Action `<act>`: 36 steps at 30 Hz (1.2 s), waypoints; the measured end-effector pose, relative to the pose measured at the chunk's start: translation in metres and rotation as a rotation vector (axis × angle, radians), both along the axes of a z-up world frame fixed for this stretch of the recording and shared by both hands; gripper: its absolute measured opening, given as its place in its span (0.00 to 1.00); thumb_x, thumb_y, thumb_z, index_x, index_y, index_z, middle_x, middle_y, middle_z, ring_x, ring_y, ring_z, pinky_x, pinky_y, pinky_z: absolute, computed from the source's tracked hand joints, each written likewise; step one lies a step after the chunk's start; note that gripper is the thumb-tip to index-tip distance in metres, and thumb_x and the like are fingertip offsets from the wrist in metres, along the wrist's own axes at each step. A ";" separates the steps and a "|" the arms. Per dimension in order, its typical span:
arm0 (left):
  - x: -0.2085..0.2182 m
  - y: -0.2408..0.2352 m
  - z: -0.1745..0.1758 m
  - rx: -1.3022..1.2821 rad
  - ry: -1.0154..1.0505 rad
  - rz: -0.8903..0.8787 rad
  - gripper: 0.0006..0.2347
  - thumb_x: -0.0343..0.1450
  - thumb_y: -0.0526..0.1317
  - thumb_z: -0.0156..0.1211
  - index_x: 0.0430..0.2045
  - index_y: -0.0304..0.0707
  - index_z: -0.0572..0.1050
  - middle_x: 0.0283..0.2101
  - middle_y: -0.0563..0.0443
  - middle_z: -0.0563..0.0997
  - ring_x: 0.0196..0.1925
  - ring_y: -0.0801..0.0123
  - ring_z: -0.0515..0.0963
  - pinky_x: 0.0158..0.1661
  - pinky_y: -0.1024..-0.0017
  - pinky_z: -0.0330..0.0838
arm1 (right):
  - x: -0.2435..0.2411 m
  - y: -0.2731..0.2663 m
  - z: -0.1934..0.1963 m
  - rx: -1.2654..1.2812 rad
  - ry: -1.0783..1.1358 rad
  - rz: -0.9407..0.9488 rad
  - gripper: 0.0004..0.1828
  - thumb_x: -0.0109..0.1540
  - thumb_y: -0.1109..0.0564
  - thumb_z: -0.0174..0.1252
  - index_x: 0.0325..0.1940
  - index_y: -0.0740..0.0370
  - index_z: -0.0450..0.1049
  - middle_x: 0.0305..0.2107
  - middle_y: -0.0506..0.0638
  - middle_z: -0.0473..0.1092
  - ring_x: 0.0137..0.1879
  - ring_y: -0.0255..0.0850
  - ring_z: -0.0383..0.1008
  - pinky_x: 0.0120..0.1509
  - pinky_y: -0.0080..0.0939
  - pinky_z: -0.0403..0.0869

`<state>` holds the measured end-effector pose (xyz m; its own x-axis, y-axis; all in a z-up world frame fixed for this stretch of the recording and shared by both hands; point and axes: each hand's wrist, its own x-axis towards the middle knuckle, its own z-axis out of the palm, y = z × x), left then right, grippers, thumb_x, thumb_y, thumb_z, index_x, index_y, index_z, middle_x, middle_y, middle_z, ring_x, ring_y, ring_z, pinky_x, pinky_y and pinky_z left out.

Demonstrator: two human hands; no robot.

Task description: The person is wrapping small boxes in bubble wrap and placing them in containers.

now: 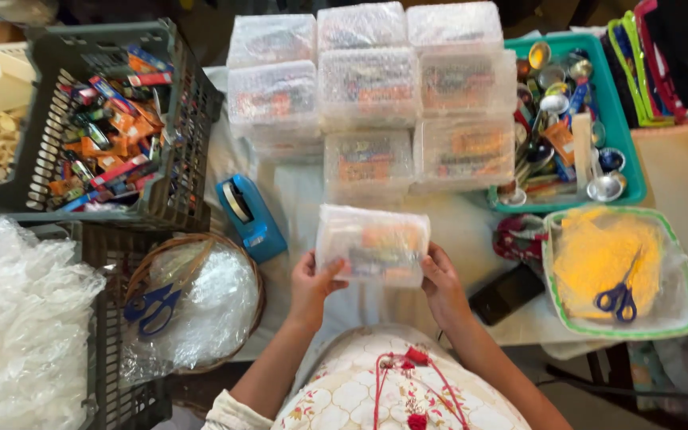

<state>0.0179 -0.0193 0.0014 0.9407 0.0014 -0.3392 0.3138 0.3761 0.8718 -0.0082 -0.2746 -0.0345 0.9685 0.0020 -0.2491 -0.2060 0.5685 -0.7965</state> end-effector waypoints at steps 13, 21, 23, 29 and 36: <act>0.171 -0.039 -0.006 -0.114 0.187 0.244 0.17 0.66 0.42 0.73 0.44 0.35 0.76 0.39 0.48 0.82 0.29 0.64 0.82 0.34 0.66 0.82 | -0.002 -0.046 -0.069 -0.091 0.183 -0.091 0.26 0.63 0.52 0.56 0.65 0.61 0.67 0.56 0.49 0.68 0.52 0.42 0.73 0.54 0.45 0.71; 0.167 -0.061 0.021 0.190 -0.067 0.369 0.33 0.65 0.37 0.69 0.67 0.44 0.61 0.32 0.49 0.83 0.22 0.71 0.77 0.25 0.70 0.77 | 0.011 -0.056 -0.066 -0.146 0.232 -0.035 0.24 0.63 0.54 0.57 0.64 0.61 0.69 0.54 0.50 0.69 0.51 0.41 0.73 0.54 0.43 0.71; 0.164 -0.064 0.024 0.211 -0.063 0.351 0.31 0.66 0.37 0.69 0.66 0.41 0.65 0.32 0.49 0.83 0.20 0.71 0.76 0.22 0.71 0.75 | 0.014 -0.056 -0.065 -0.153 0.225 -0.023 0.24 0.63 0.55 0.57 0.63 0.62 0.69 0.54 0.50 0.69 0.51 0.40 0.73 0.53 0.43 0.70; 0.179 -0.056 0.017 0.341 -0.039 0.342 0.27 0.64 0.36 0.71 0.60 0.33 0.72 0.33 0.51 0.83 0.17 0.74 0.75 0.17 0.73 0.69 | 0.023 -0.047 -0.078 -0.167 0.198 0.043 0.22 0.63 0.56 0.58 0.61 0.62 0.70 0.52 0.49 0.70 0.49 0.39 0.72 0.52 0.41 0.70; 0.187 -0.065 -0.104 1.003 -0.510 0.632 0.35 0.72 0.45 0.80 0.67 0.28 0.62 0.58 0.34 0.65 0.54 0.54 0.71 0.48 0.61 0.73 | 0.024 -0.041 -0.062 -0.213 0.118 0.116 0.19 0.63 0.58 0.58 0.59 0.62 0.71 0.52 0.49 0.71 0.48 0.39 0.74 0.52 0.41 0.72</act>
<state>0.2048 -0.0840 -0.1027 0.7057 0.5354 0.4641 -0.1274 -0.5484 0.8264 0.0154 -0.3152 -0.0961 0.9290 0.0464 -0.3672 -0.3587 0.3577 -0.8622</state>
